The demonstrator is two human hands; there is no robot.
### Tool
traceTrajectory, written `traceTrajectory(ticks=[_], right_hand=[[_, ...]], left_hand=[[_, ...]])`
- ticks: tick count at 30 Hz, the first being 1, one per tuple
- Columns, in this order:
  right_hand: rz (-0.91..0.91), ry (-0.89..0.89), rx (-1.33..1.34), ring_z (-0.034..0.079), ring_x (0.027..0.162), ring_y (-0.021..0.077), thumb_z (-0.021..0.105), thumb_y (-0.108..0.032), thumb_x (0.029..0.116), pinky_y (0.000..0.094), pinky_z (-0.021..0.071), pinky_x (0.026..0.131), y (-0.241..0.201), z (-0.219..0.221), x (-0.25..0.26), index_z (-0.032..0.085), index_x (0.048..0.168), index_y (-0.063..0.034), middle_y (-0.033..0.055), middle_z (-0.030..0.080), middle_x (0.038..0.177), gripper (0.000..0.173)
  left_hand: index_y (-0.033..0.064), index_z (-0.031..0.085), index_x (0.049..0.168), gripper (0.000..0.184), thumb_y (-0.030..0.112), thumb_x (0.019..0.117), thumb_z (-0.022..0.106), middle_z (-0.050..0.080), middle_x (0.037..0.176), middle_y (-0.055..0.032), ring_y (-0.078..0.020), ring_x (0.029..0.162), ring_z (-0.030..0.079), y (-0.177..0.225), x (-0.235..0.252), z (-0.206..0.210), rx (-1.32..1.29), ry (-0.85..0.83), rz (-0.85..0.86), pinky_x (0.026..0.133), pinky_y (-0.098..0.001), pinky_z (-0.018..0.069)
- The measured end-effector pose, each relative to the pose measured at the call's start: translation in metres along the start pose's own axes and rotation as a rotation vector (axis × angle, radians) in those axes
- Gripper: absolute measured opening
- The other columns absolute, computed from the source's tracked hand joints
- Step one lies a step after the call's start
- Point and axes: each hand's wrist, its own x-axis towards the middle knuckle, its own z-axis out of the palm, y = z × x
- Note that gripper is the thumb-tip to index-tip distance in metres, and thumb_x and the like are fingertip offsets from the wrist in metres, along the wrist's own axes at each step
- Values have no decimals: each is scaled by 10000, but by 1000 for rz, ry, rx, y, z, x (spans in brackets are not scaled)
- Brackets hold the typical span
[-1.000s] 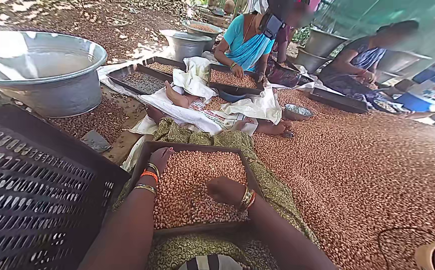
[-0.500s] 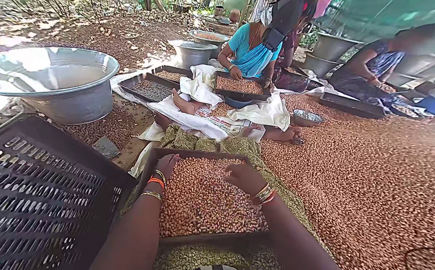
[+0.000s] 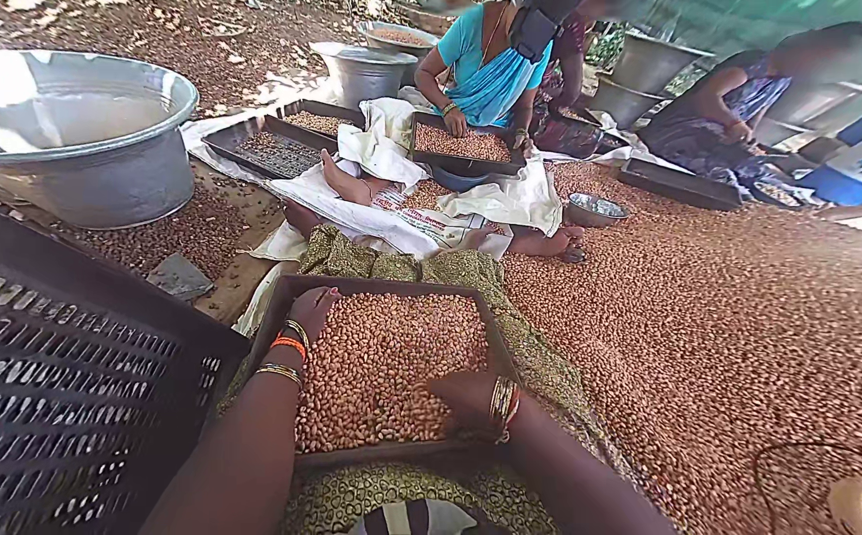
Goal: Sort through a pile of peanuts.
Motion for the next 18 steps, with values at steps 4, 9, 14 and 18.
traceTrajectory(ticks=[4, 9, 14, 18], right_hand=[[-373, 217, 192, 656, 1170, 399, 744, -103, 931, 576, 510, 1014, -28, -10, 6, 568, 1408, 0, 253, 646, 1306, 518], [-347, 524, 136, 682, 1090, 329, 585, -27, 989, 474, 499, 1025, -5, -44, 39, 750, 1101, 26, 212, 728, 1103, 206], [-242, 554, 131, 660, 1140, 336, 621, -52, 980, 485, 498, 1042, 1, -26, 73, 730, 1101, 26, 206, 704, 1150, 180], [-172, 539, 239, 653, 1100, 295, 629, -150, 1006, 452, 497, 1016, 15, -28, 59, 710, 1119, 28, 194, 689, 1137, 226]], left_hand=[[-11, 684, 1236, 448, 276, 1137, 356, 660, 1287, -219, -312, 1266, 594, 3, 2, 0, 1, 5, 7, 1126, -487, 398], [-9, 685, 1238, 441, 257, 1138, 348, 662, 1288, -218, -320, 1274, 590, 3, 0, 0, 6, 1, -1, 1128, -497, 394], [-8, 689, 1230, 427, 260, 1137, 369, 664, 1281, -220, -339, 1270, 594, 5, 0, -1, 8, 13, -25, 1125, -529, 399], [7, 702, 1218, 428, 271, 1135, 375, 668, 1278, -217, -352, 1272, 593, 1, 1, 2, 26, 32, -10, 1122, -554, 400]])
